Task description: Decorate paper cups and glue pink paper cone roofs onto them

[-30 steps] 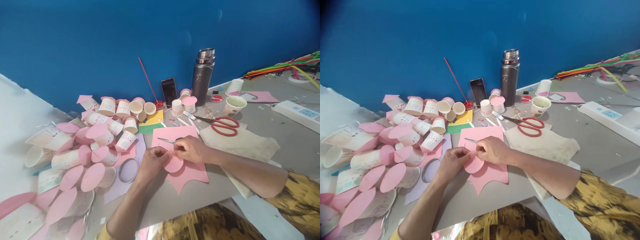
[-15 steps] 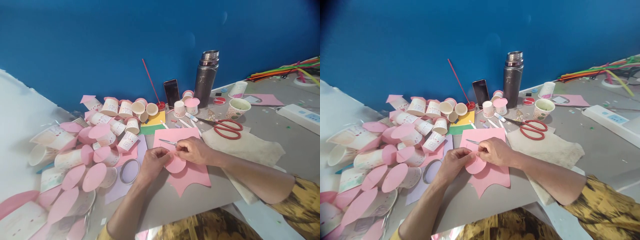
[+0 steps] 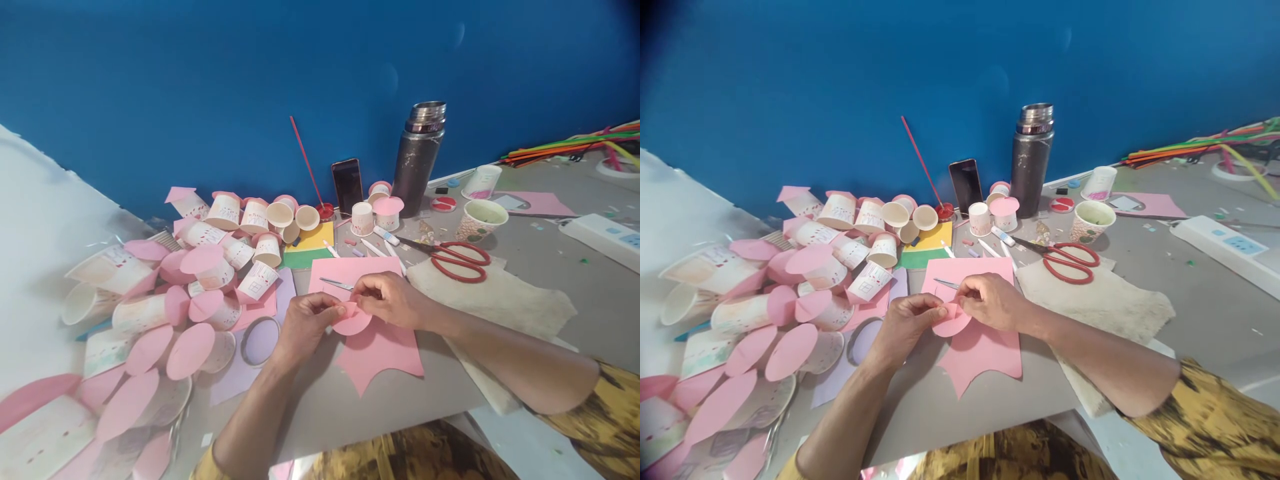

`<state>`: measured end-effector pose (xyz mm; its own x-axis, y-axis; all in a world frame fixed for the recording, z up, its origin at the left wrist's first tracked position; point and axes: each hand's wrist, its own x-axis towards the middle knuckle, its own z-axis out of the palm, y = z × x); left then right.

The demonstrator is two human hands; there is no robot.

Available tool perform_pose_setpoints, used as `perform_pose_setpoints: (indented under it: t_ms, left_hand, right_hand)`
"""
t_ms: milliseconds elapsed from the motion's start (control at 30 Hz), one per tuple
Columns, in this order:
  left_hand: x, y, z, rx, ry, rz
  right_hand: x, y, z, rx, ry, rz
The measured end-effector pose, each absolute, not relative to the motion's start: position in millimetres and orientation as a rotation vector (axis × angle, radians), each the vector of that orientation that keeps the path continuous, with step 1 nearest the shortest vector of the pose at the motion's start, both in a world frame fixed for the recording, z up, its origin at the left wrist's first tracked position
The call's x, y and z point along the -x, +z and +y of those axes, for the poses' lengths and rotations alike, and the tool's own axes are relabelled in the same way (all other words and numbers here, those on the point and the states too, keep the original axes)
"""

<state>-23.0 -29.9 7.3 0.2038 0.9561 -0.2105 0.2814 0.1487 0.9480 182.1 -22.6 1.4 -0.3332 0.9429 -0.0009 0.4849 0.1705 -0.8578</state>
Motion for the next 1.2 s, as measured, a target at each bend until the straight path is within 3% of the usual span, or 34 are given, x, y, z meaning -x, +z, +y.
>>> perform_pose_setpoints:
  t_ms: [767, 933, 1200]
  left_hand:
    - [19, 13, -34, -1.389, 0.791, 0.944]
    - [22, 11, -28, -1.353, 0.775, 0.976]
    - [34, 14, -13, -1.305, 0.889, 1.174]
  right_hand:
    - [-183, -11, -16, 1.044, 1.832, -1.423]
    - [-190, -9, -6, 1.201, 1.611, -1.691]
    - [-248, 28, 32, 1.870, 0.658, -1.764]
